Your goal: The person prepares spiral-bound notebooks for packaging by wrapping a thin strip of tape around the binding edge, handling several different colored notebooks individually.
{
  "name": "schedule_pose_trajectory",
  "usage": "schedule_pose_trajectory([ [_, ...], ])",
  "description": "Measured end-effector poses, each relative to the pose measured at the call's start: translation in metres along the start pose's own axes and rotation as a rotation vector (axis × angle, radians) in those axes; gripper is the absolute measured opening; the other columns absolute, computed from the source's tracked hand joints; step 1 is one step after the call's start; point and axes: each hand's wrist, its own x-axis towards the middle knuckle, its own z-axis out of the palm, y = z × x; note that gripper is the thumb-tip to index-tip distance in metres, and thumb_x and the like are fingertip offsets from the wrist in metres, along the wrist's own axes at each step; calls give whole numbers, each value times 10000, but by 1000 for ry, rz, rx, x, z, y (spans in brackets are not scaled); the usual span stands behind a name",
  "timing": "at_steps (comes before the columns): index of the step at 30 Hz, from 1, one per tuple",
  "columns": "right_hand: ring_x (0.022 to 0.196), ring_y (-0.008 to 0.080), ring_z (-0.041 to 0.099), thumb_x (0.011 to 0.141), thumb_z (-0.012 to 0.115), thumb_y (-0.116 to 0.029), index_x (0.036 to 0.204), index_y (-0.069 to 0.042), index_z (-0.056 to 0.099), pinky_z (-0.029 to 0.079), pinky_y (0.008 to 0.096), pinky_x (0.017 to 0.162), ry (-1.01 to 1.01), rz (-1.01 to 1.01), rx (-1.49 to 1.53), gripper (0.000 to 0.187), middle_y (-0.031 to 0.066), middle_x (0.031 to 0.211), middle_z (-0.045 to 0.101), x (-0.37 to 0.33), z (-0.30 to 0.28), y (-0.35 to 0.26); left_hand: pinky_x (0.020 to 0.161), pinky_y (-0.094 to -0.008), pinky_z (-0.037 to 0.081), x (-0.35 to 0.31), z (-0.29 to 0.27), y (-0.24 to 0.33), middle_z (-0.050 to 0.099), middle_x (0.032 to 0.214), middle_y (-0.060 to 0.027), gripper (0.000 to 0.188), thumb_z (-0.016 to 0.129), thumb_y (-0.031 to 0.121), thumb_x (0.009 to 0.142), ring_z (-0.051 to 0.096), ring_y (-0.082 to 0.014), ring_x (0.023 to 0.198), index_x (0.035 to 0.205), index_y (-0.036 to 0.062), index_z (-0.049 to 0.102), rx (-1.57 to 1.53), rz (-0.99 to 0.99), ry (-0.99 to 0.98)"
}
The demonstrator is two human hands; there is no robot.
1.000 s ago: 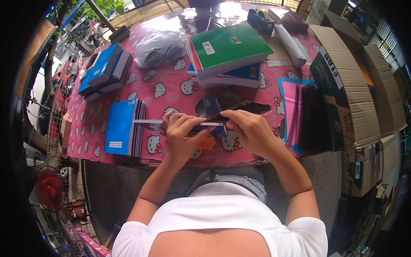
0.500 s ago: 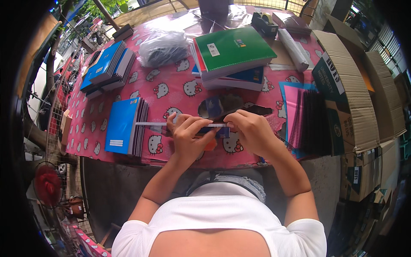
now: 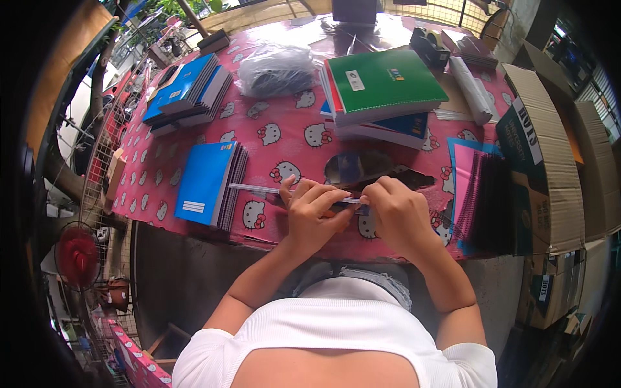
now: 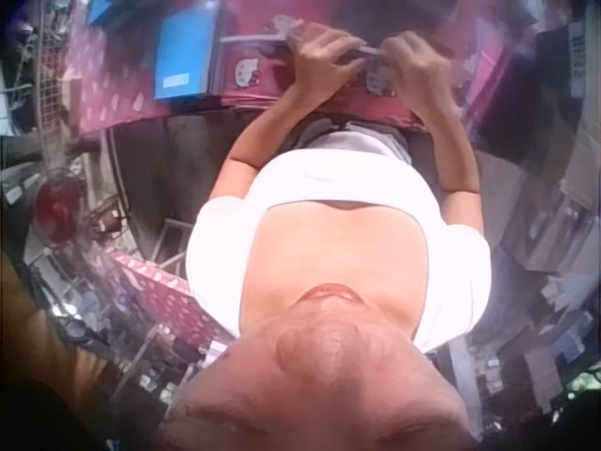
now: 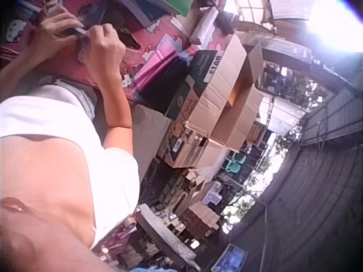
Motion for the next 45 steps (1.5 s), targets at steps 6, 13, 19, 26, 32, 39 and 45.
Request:
schedule_pose_trajectory([
  [6, 732, 296, 615, 772, 734, -168, 892, -30, 622, 484, 394, 626, -21, 26, -14, 215, 100, 792, 583, 1, 3, 4, 990, -438, 280, 2, -2, 1, 671, 819, 31, 277, 808, 224, 626, 582, -164, 799, 875, 146, 713, -31, -39, -8],
  [13, 977, 350, 624, 729, 773, -175, 1055, -30, 625, 502, 407, 815, -144, 82, 0, 386, 178, 1002, 640, 73, -8, 85, 968, -403, 311, -17, -14, 3, 696, 804, 41, 344, 840, 212, 616, 595, -143, 785, 928, 141, 711, -42, 39, 2],
  [19, 1017, 370, 607, 658, 812, -280, 1139, -25, 556, 519, 429, 822, -407, -12, -291, 602, 208, 1072, 625, 14, 127, 178, 1006, -440, 285, -2, -15, 1, 688, 841, 8, 318, 855, 270, 603, 612, -184, 863, 851, 142, 705, 0, -48, 38],
  [26, 875, 214, 667, 691, 755, -104, 1096, -7, 585, 525, 336, 764, 66, 344, 1400, 450, 97, 981, 679, 19, 34, 79, 1061, -459, 237, -2, -13, -13, 675, 762, -1, 328, 867, 317, 577, 629, -194, 916, 777, 135, 682, -3, -53, 48],
  [32, 852, 136, 626, 636, 741, -14, 1048, -9, 629, 498, 270, 773, -293, 417, 1049, 427, 57, 945, 670, 7, 16, 114, 1070, -455, 225, 5, -10, -11, 657, 736, 8, 307, 837, 339, 614, 616, -174, 853, 763, 127, 674, 11, -60, 27],
  [39, 965, 163, 613, 692, 703, -43, 1048, -31, 618, 494, 340, 848, -301, 316, 815, 366, 90, 1030, 660, 18, 7, 152, 1012, -440, 295, 10, -9, -15, 644, 714, 26, 269, 836, 257, 604, 588, -162, 727, 757, 119, 662, -11, -117, 22],
  [45, 861, 156, 621, 638, 806, -149, 988, -29, 625, 497, 339, 781, -372, 169, 826, 412, 39, 934, 660, 32, 21, 121, 981, -427, 322, 14, -17, -13, 645, 704, 17, 270, 819, 233, 624, 588, -173, 693, 800, 116, 651, -54, -121, -33],
])
